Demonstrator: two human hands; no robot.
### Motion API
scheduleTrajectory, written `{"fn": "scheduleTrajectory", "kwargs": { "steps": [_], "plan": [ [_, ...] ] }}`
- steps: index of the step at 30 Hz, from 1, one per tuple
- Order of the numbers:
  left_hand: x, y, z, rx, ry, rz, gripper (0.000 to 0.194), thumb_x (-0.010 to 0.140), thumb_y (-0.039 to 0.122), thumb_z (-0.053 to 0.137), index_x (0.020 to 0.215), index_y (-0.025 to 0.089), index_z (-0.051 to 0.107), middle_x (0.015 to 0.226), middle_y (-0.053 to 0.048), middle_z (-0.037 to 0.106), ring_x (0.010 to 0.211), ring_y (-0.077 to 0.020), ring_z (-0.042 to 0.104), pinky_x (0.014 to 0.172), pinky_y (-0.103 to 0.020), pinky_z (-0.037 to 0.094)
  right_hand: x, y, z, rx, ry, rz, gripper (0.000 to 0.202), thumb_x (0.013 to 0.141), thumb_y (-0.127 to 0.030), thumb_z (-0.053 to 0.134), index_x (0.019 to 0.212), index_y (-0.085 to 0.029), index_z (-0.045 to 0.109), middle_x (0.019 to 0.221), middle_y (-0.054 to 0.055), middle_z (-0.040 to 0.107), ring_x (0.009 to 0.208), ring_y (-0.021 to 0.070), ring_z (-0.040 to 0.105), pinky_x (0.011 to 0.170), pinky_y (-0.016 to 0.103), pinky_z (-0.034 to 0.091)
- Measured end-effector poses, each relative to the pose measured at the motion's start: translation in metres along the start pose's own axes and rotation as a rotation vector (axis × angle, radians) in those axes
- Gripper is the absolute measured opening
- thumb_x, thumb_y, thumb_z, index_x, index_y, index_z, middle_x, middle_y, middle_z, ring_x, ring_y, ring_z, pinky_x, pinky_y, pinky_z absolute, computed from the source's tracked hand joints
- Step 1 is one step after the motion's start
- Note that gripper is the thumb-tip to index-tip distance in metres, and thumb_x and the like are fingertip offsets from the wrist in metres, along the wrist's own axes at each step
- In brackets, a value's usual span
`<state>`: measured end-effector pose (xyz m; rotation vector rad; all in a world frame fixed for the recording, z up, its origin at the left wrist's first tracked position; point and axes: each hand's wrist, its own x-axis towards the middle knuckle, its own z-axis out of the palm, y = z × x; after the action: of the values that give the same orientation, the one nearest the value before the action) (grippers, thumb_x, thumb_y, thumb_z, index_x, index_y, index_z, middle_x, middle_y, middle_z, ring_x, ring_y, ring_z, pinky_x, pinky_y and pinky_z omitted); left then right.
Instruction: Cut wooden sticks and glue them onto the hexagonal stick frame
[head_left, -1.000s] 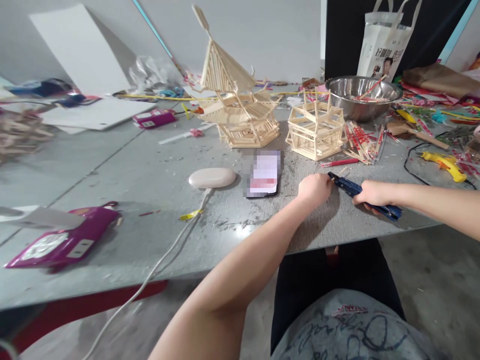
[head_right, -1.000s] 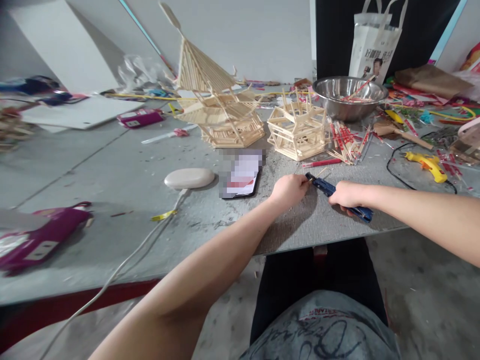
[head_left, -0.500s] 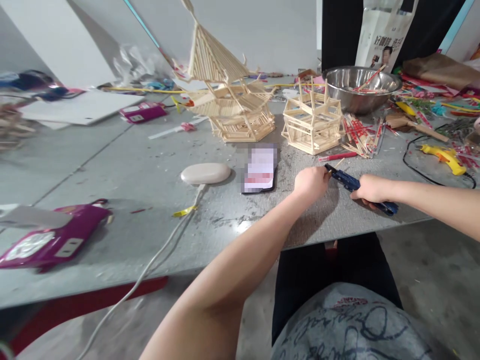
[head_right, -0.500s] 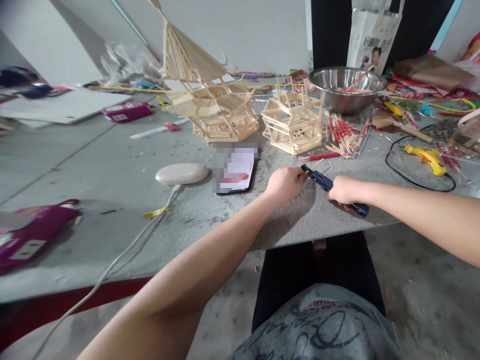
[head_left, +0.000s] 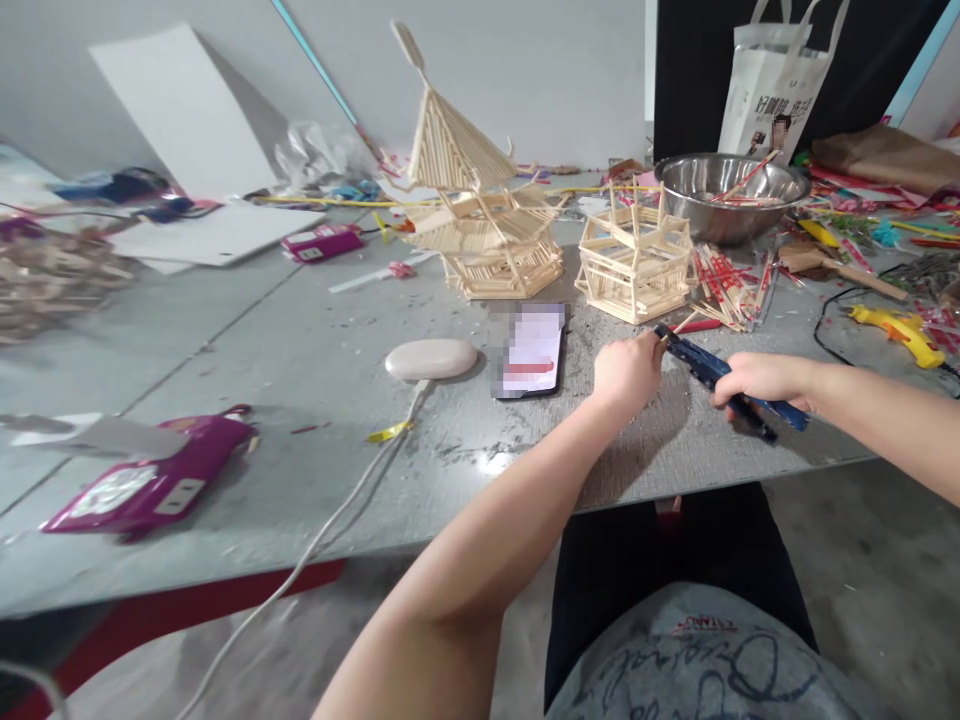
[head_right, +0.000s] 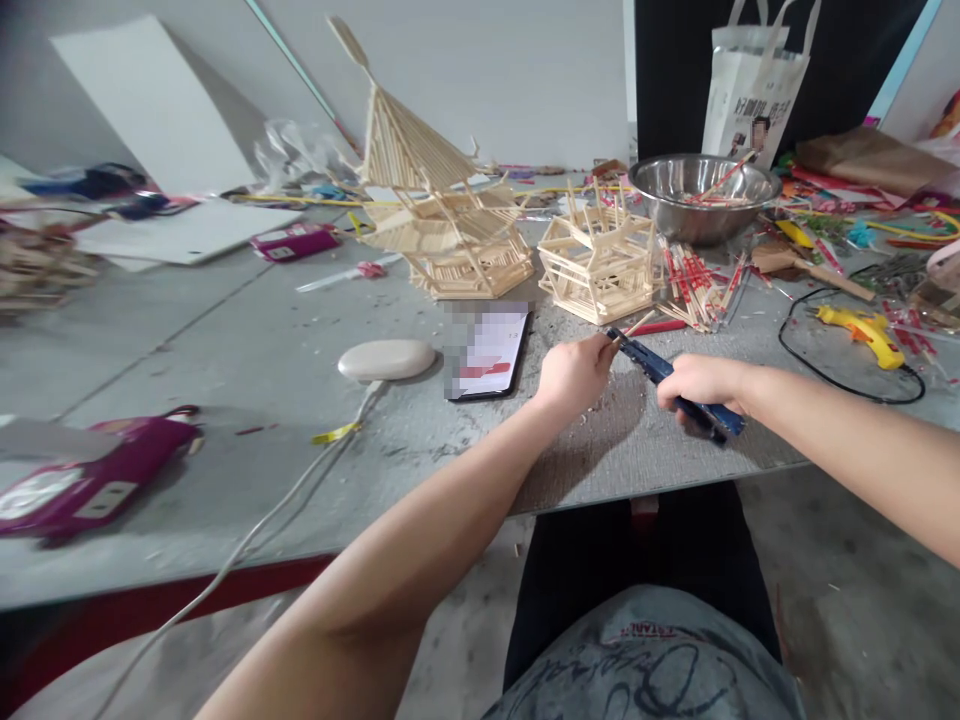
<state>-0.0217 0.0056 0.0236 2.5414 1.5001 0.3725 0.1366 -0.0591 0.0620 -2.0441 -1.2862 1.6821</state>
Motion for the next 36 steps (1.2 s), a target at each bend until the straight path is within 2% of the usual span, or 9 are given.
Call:
{"fn": "scheduleTrajectory", "kwargs": {
  "steps": [3,5,9,11,17,20,23,28,36],
  "plan": [
    [0.000,-0.002,0.000,0.124,0.053,0.093,0.036,0.092,0.030,0.031,0.093,0.014,0.062,0.085,-0.013,0.068,0.083,-0.0233,0.063,0.074,-0.032,0.039,0.005,0.001,0.002,0.218,-0.129,0.043,0.008,0.064,-0.011,0.048,0.069,-0.014,0.052,0.060,0.004,0.059,0.055,0.0149,0.058,0.052,0.026,0.047],
    [0.000,-0.003,-0.001,0.156,0.043,0.114,0.035,0.092,0.029,0.031,0.093,0.013,0.062,0.085,-0.014,0.068,0.085,-0.0238,0.063,0.077,-0.033,0.039,0.006,0.002,0.003,0.215,-0.107,0.034,0.007,0.062,-0.010,0.050,0.068,-0.015,0.050,0.056,0.003,0.057,0.052,0.0139,0.056,0.053,0.026,0.047],
    [0.003,-0.004,-0.001,0.064,-0.038,0.017,0.038,0.092,0.034,0.030,0.097,0.015,0.062,0.087,-0.012,0.069,0.081,-0.0233,0.065,0.068,-0.030,0.042,0.004,0.000,0.003,0.091,-0.017,0.014,0.012,0.058,-0.009,0.053,0.061,-0.016,0.044,0.045,-0.001,0.049,0.040,0.0105,0.048,0.044,0.023,0.041],
    [0.005,-0.004,-0.002,0.040,-0.043,0.006,0.038,0.092,0.035,0.030,0.097,0.016,0.062,0.089,-0.012,0.069,0.082,-0.0239,0.065,0.067,-0.030,0.042,0.001,-0.002,0.005,0.143,-0.026,0.011,0.011,0.057,-0.007,0.050,0.063,-0.016,0.046,0.049,0.001,0.053,0.043,0.0118,0.051,0.045,0.023,0.043],
    [0.009,-0.005,0.000,0.086,0.028,0.083,0.037,0.093,0.030,0.030,0.093,0.013,0.063,0.086,-0.013,0.069,0.084,-0.0231,0.064,0.078,-0.032,0.042,0.001,-0.002,0.003,0.425,-0.235,-0.002,0.021,0.052,-0.007,0.043,0.070,-0.014,0.050,0.065,0.006,0.061,0.065,0.0168,0.061,0.061,0.030,0.050],
    [0.010,-0.007,0.001,0.006,0.004,0.041,0.038,0.092,0.035,0.031,0.093,0.014,0.064,0.085,-0.012,0.069,0.080,-0.0216,0.063,0.074,-0.031,0.042,0.003,-0.001,-0.003,0.337,-0.196,-0.040,0.025,0.050,-0.006,0.045,0.073,-0.014,0.051,0.071,0.005,0.062,0.069,0.0171,0.062,0.061,0.027,0.048],
    [0.011,-0.011,0.000,-0.172,-0.029,-0.036,0.036,0.090,0.036,0.036,0.087,0.015,0.065,0.078,-0.008,0.067,0.073,-0.0181,0.060,0.066,-0.027,0.041,0.002,-0.003,-0.007,0.155,-0.117,-0.078,0.021,0.052,-0.007,0.048,0.071,-0.015,0.050,0.066,0.002,0.058,0.063,0.0135,0.058,0.056,0.022,0.043],
    [0.012,-0.018,-0.001,-0.589,-0.024,-0.077,0.032,0.086,0.032,0.039,0.075,0.013,0.063,0.060,0.000,0.054,0.057,-0.0100,0.048,0.057,-0.022,0.035,-0.003,-0.006,-0.010,-0.191,0.069,-0.162,0.013,0.056,-0.011,0.050,0.059,-0.018,0.039,0.047,-0.005,0.037,0.042,0.0068,0.034,0.041,0.021,0.025],
    [0.007,-0.011,0.001,-0.741,-0.088,-0.067,0.029,0.083,0.032,0.043,0.065,0.015,0.058,0.050,0.005,0.041,0.049,-0.0081,0.036,0.050,-0.023,0.028,-0.002,0.000,-0.005,-0.233,0.086,-0.159,0.015,0.055,-0.012,0.050,0.063,-0.019,0.040,0.051,-0.006,0.038,0.044,0.0070,0.033,0.042,0.022,0.025]
  ]
}}
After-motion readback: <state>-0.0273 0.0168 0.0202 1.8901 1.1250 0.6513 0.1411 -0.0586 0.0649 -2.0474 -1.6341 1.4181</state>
